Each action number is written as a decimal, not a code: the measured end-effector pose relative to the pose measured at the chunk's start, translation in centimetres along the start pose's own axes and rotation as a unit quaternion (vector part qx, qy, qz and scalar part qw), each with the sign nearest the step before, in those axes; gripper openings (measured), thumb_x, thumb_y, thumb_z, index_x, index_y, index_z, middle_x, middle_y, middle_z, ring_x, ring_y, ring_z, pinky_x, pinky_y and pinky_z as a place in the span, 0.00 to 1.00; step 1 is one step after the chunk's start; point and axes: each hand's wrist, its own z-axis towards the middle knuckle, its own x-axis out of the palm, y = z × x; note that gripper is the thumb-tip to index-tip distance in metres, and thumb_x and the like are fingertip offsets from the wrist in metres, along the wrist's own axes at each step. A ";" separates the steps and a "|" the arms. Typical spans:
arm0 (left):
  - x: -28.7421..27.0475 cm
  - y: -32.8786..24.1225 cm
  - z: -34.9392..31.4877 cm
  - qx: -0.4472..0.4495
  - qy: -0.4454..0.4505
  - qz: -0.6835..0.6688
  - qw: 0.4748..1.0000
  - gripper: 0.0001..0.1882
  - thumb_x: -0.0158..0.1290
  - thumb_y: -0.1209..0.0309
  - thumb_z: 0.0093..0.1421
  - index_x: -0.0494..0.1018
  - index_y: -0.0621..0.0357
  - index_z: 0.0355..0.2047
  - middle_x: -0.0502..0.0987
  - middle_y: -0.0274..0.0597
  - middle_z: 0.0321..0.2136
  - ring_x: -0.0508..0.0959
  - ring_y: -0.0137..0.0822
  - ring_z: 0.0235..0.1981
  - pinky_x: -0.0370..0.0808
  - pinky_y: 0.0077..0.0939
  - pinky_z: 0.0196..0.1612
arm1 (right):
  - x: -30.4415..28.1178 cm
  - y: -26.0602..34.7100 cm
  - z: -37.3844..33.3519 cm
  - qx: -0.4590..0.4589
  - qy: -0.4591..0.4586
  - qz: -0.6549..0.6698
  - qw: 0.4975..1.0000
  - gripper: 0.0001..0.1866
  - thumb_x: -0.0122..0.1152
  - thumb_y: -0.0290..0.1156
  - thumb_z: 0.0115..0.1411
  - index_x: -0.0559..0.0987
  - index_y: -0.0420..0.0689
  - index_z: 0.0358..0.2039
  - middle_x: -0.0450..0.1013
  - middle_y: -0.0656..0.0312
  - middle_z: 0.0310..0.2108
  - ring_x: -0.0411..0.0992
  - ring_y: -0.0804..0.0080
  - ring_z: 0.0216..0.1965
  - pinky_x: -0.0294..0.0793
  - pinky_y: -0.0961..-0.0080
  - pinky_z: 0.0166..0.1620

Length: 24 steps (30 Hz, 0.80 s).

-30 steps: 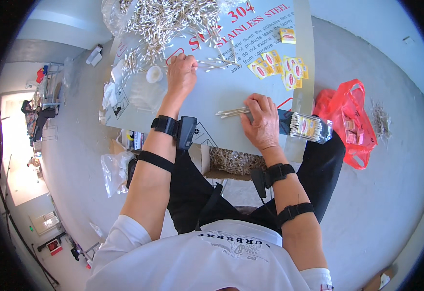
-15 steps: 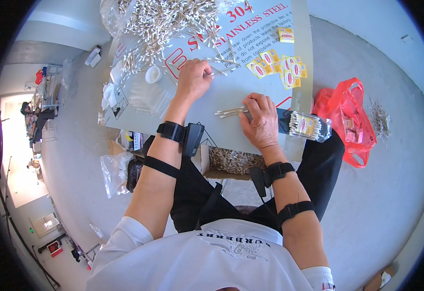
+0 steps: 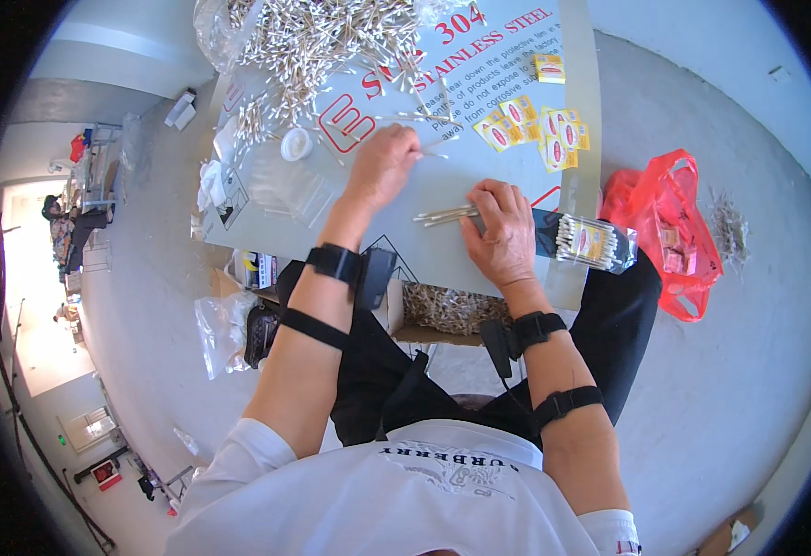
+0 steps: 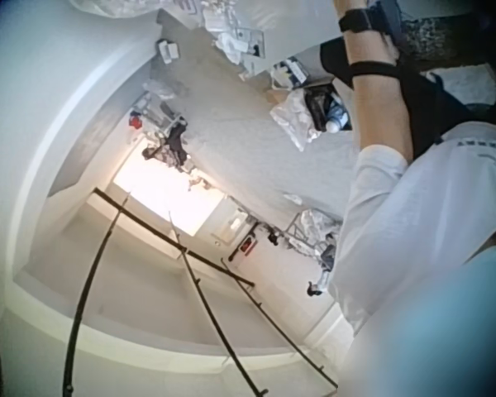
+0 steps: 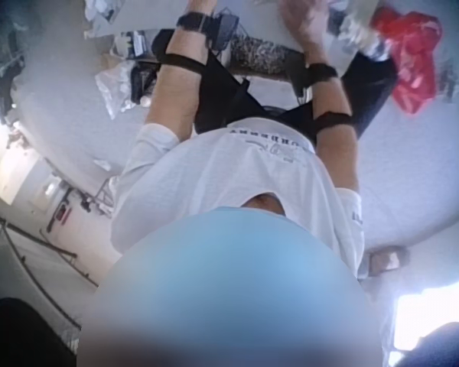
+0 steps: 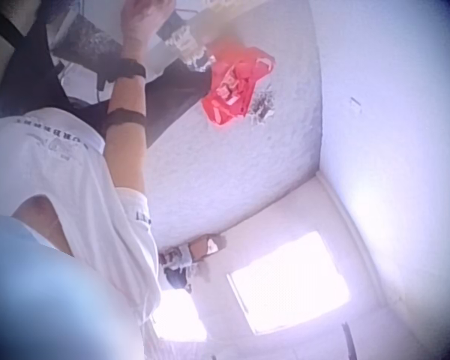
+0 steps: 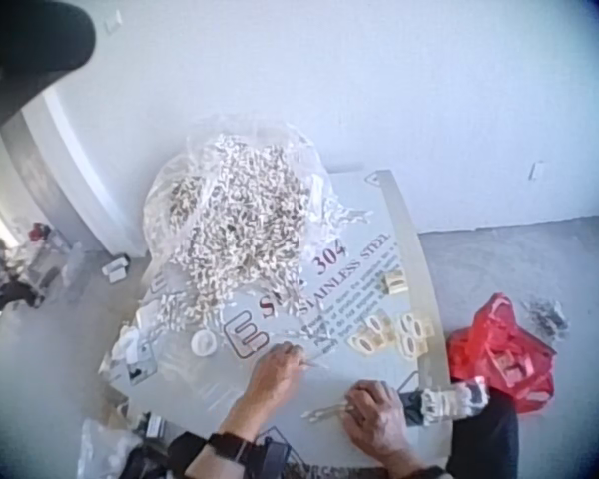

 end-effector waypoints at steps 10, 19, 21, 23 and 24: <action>-0.3 0.5 2.1 -0.029 -0.129 -0.007 0.991 0.10 0.62 0.73 0.49 0.74 0.55 0.32 0.75 0.42 0.31 0.75 0.47 0.37 0.74 0.40 0.41 | 0.0 -0.1 0.0 0.001 -0.002 0.005 1.000 0.17 0.65 0.25 0.43 0.75 0.42 0.37 0.70 0.59 0.42 0.69 0.56 0.44 0.69 0.62 0.47; -1.0 1.9 3.5 -0.003 0.023 0.012 1.000 0.09 0.60 0.73 0.51 0.74 0.53 0.33 0.73 0.39 0.30 0.73 0.45 0.40 0.72 0.38 0.43 | 0.0 -0.1 0.0 0.001 0.003 0.005 1.000 0.17 0.65 0.25 0.43 0.75 0.43 0.37 0.70 0.59 0.42 0.68 0.56 0.44 0.69 0.62 0.47; -0.8 1.6 2.9 -0.005 0.034 0.015 0.999 0.08 0.60 0.73 0.52 0.73 0.53 0.33 0.73 0.40 0.30 0.74 0.45 0.38 0.72 0.39 0.40 | 0.0 -0.2 0.0 0.003 0.002 0.004 1.000 0.17 0.65 0.25 0.43 0.75 0.43 0.37 0.70 0.59 0.42 0.68 0.56 0.44 0.69 0.62 0.47; -0.4 0.8 1.9 0.010 0.020 0.021 1.000 0.06 0.58 0.74 0.53 0.71 0.56 0.30 0.74 0.41 0.29 0.75 0.46 0.35 0.73 0.40 0.37 | 0.1 -0.2 -0.1 0.004 0.002 0.002 1.000 0.18 0.65 0.25 0.43 0.75 0.43 0.37 0.70 0.59 0.42 0.68 0.56 0.44 0.69 0.62 0.47; -0.3 0.4 1.4 0.009 0.020 0.021 1.000 0.06 0.58 0.74 0.53 0.71 0.56 0.30 0.74 0.41 0.29 0.75 0.46 0.35 0.73 0.40 0.37 | 0.0 -0.2 -0.1 0.006 0.005 0.003 1.000 0.18 0.65 0.25 0.43 0.75 0.43 0.37 0.70 0.59 0.42 0.68 0.56 0.44 0.69 0.62 0.47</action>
